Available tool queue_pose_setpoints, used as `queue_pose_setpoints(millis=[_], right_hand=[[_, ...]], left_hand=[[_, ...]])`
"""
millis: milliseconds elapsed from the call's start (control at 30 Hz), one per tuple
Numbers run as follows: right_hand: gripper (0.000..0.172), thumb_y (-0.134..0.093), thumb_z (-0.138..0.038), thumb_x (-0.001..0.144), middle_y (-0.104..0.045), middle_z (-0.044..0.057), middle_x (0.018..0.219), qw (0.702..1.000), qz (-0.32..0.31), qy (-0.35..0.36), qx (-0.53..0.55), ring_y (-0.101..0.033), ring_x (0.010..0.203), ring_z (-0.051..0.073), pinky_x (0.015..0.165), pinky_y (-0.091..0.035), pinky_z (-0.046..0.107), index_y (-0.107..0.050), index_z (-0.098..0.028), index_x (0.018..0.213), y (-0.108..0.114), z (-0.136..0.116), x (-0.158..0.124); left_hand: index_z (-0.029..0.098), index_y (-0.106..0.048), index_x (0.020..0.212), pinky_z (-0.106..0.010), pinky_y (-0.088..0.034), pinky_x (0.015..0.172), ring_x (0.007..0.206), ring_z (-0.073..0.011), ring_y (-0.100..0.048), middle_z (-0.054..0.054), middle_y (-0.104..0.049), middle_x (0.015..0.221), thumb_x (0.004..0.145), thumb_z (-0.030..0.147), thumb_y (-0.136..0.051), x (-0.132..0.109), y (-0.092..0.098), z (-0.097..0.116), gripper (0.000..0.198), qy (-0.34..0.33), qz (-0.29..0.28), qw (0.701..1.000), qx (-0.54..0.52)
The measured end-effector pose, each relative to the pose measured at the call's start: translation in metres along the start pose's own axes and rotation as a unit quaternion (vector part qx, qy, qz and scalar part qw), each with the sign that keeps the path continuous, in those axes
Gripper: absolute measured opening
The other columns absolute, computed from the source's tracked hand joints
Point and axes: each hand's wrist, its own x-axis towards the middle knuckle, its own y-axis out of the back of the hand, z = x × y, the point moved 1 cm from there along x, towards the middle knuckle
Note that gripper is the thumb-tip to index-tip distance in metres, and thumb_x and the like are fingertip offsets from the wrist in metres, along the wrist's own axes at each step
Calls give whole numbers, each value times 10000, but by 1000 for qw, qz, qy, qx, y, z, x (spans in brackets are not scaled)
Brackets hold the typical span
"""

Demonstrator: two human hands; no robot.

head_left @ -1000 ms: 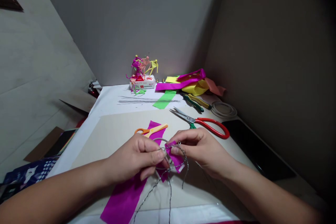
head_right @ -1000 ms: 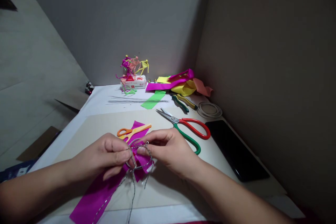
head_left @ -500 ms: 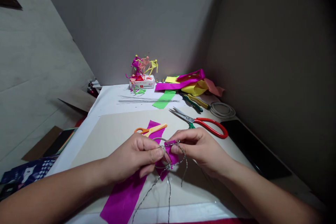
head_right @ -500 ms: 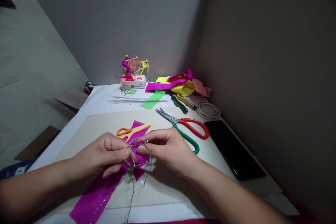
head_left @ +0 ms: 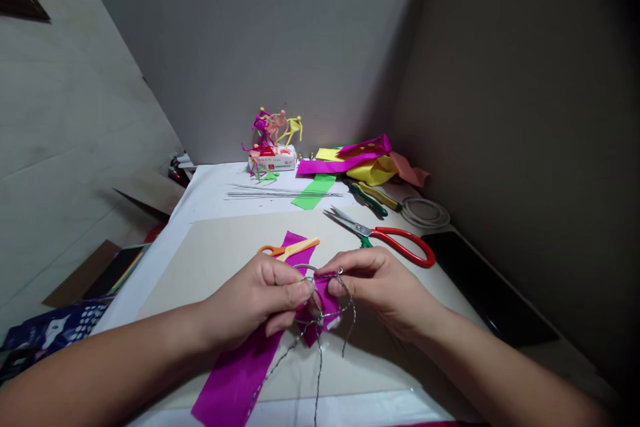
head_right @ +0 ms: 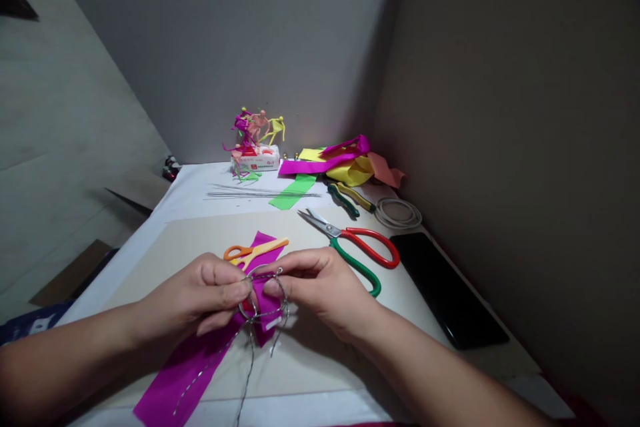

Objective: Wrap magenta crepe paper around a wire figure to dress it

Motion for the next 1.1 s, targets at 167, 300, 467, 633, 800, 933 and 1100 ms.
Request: queue_pose_setpoints(millis=[167,300,467,633,800,933,1100], right_hand=[[163,-788,-212,636,-734,37,776,1000,-3,2,-1,-632,709,143,729,-488,288,-775,-217,798,2,3,0],[171,-661,-190,686,-739,64,855,999,-32,20,10,-634,827,191,791,-463,304,-780,-198,808,5,-2,0],[380,-523,-455,846,-710,98,902,997,-72,24,29,-620,877,216,817,-444,328,-771,-167,846,3,-6,0],[211,-693,-371,761,-679,68,893,999,-18,-5,44,-591,831,168,769,-434,284,-758,-170,767,-2,-2,0],[143,-760,-202,687,-661,35,957,998,27,-22,50,-583,854,137,835,-407,273,-698,-172,560,-4,1,0],[129,-762,-170,662,-657,34,989,999,27,-15,23,-589,869,143,854,-408,293,-688,-180,557,-3,0,-2],[65,-719,-124,670,-642,53,984,999,9,8,-40,-594,901,166,755,-451,284,-708,-171,627,-2,-4,-2]], left_hand=[[150,-434,463,-238,-140,396,353,-46,-248,53,-368,367,840,386,-569,-1,0,1,466,-7,8,1000,8],[152,-421,473,-237,-131,390,348,-41,-233,60,-361,373,847,373,-566,-2,0,-1,458,1,16,1000,15],[152,-412,469,-233,-171,404,362,-43,-265,53,-376,388,874,374,-532,-1,0,-1,477,-6,2,999,52],[153,-404,480,-233,-178,410,376,-42,-265,54,-370,400,885,385,-509,-2,-3,1,478,-12,-5,995,97],[154,-409,508,-226,-167,403,384,-41,-265,57,-367,407,880,411,-512,-2,-5,-3,465,0,12,993,118],[153,-410,514,-226,-153,401,382,-39,-247,65,-342,404,885,411,-504,0,-5,-5,462,-4,16,992,123],[143,-466,535,-214,-161,387,373,-41,-259,60,-368,401,877,390,-517,1,-7,-3,425,-9,19,994,108]])
